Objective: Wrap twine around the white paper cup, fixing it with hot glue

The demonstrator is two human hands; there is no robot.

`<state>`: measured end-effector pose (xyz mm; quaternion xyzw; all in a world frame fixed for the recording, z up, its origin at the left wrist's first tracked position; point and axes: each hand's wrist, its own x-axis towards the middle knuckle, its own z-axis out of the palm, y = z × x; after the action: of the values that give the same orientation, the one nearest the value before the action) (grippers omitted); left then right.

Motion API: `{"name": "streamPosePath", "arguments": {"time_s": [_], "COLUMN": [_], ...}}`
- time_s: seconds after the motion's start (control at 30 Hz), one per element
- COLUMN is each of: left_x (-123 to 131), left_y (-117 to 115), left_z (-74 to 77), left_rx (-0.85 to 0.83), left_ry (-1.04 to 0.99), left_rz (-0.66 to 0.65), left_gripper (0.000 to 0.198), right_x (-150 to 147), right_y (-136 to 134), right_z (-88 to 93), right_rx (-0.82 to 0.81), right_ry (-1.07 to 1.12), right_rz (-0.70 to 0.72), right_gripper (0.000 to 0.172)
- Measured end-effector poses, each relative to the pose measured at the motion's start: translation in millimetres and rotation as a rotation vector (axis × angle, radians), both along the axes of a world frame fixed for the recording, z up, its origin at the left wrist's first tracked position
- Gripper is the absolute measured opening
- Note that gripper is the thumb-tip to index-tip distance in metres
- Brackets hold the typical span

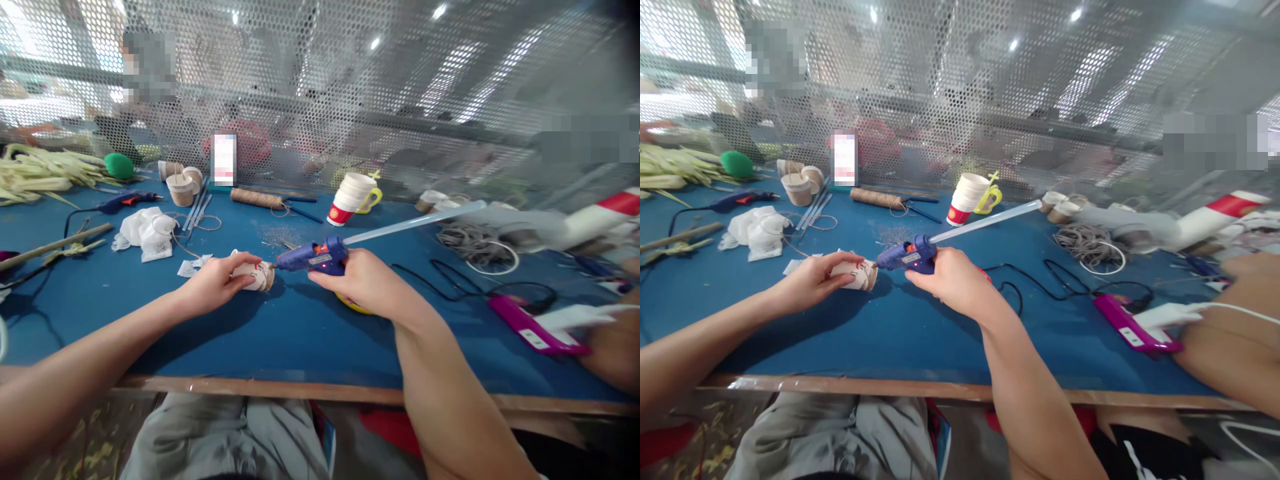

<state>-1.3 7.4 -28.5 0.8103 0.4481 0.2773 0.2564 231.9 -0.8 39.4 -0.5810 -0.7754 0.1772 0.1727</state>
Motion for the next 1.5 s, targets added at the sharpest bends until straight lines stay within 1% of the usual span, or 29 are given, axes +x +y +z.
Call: {"name": "streamPosePath", "arguments": {"time_s": [0.17, 0.4, 0.6, 0.73, 0.97, 1.17, 1.33, 1.5], "left_x": [-0.7, -0.4, -0.8, -1.4, -1.8, -1.8, -1.3, -0.5], "left_y": [-0.6, 0.6, 0.7, 1.2, 2.4, 2.9, 2.3, 0.6], "left_z": [0.0, -0.1, -1.0, -1.3, -1.5, -2.5, -2.1, -1.0], "left_rx": [0.013, -0.013, -0.004, -0.022, -0.040, -0.041, -0.055, -0.009], "left_ry": [0.004, -0.026, -0.024, -0.064, -0.073, -0.074, -0.067, -0.038], "left_rz": [-0.015, 0.015, 0.018, 0.024, 0.042, 0.045, 0.041, 0.036], "left_gripper": [0.032, 0.033, 0.033, 0.033, 0.035, 0.036, 0.035, 0.032], "right_x": [-3.1, -0.5, -1.5, -2.1, -2.6, -0.9, -1.3, -2.3], "right_y": [7.3, -1.8, -1.2, -4.0, -9.6, -9.3, -6.7, -0.8], "right_z": [-5.6, -0.2, -0.9, -0.2, 2.0, 0.6, 0.8, -1.3], "right_rx": [0.046, 0.015, 0.062, 0.041, -0.009, 0.011, 0.033, 0.077], "right_ry": [-0.022, -0.018, -0.037, -0.040, -0.060, -0.071, -0.058, -0.034], "right_rz": [-0.009, 0.013, 0.007, 0.009, 0.002, 0.024, 0.013, 0.007], "right_gripper": [0.022, 0.021, 0.018, 0.020, 0.020, 0.020, 0.019, 0.020]}}
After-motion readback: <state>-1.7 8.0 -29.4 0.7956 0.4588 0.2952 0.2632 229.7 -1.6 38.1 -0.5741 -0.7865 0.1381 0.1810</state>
